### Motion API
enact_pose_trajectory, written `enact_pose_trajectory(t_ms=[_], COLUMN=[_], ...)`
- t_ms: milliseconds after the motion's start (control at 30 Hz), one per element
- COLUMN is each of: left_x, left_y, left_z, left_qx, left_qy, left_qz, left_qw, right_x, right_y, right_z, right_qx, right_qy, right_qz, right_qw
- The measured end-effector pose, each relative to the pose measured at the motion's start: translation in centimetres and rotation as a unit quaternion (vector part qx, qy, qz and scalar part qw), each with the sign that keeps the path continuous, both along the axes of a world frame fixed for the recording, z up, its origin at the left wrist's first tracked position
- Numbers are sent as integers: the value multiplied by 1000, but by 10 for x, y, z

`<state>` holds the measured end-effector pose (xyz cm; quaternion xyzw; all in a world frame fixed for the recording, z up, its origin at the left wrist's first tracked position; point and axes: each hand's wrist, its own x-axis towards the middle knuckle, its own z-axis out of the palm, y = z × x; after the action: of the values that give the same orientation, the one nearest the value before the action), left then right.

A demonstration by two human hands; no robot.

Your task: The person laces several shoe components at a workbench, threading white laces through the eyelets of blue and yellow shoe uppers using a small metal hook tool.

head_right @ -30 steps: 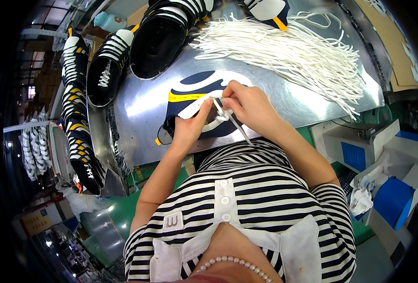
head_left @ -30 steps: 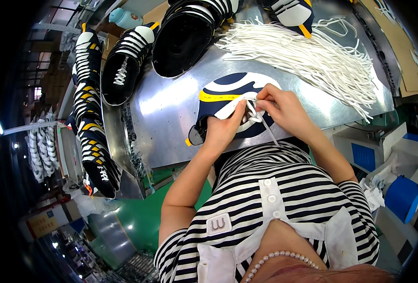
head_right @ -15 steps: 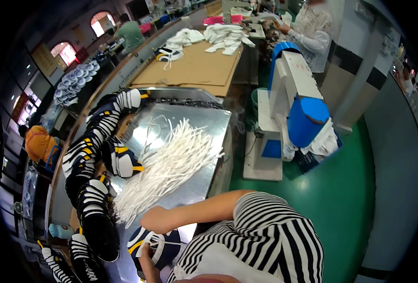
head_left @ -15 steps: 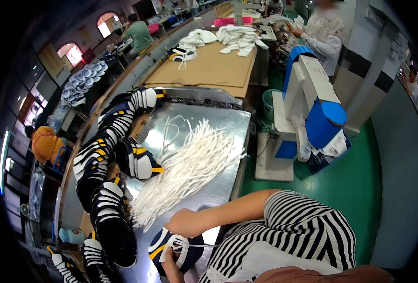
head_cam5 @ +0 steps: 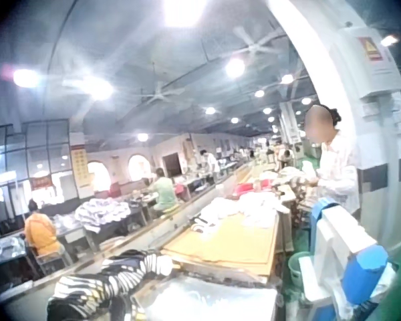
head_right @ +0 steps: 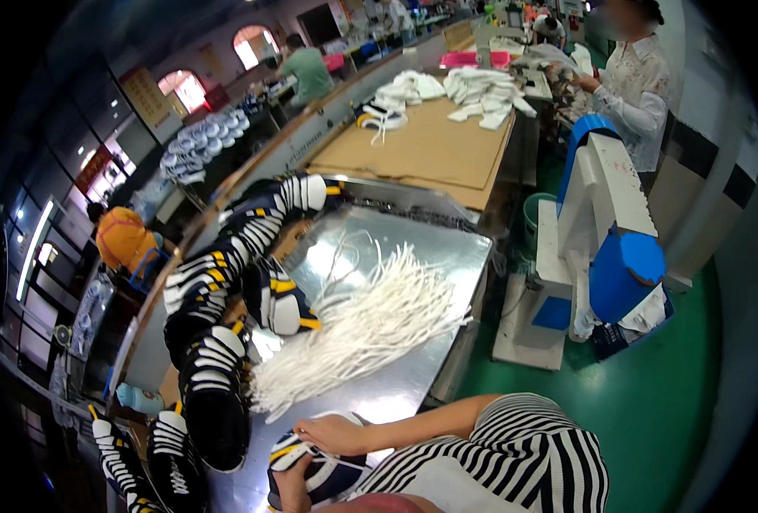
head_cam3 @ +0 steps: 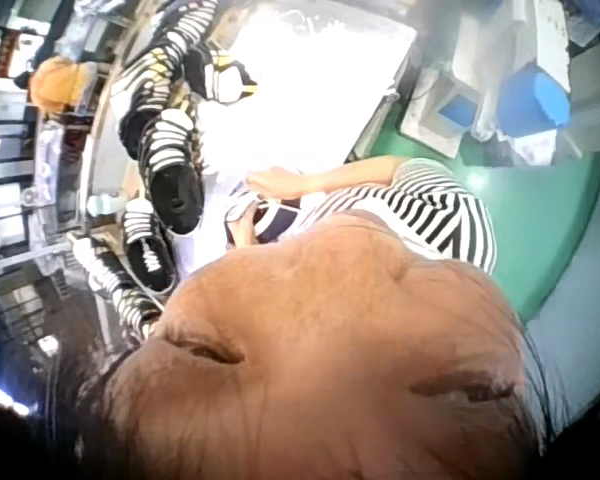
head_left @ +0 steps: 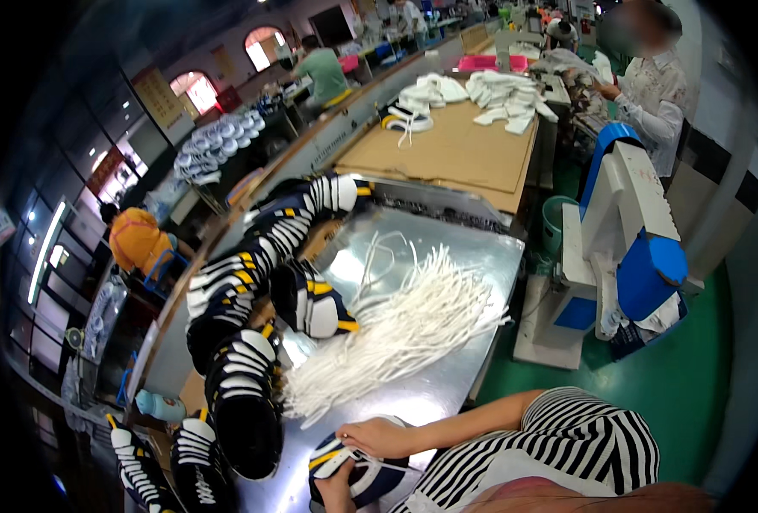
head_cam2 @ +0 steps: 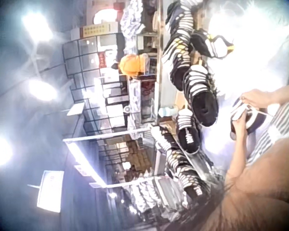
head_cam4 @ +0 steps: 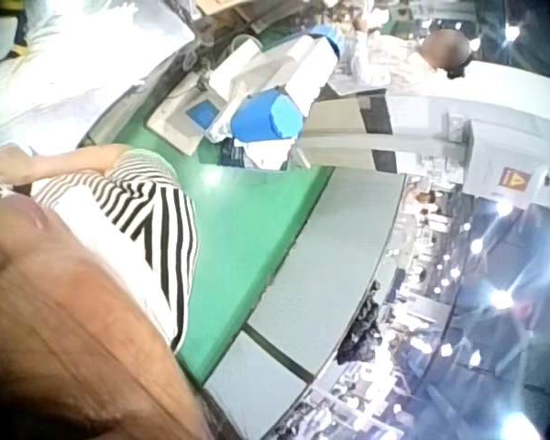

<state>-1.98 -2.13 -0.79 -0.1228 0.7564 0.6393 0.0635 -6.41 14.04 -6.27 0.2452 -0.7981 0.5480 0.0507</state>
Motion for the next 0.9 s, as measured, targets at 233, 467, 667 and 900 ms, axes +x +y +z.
enact_pose_trajectory(t_ms=[233,467,667,900], left_x=[-5,-9,38,57], left_y=[4,4,-87,-87], left_z=[-14,11,1,97], left_qx=[64,140,335,332], left_qy=[-83,-137,-67,257], left_qz=[56,-21,-154,-92], left_qw=[993,980,927,903], right_x=[-3,-16,-11,-27], right_y=[3,-1,-3,7], right_z=[-7,-12,2,-21], right_qx=[-30,68,88,92], right_qy=[-45,-43,-56,-54], right_qz=[32,3,-26,-58], right_qw=[998,997,994,993])
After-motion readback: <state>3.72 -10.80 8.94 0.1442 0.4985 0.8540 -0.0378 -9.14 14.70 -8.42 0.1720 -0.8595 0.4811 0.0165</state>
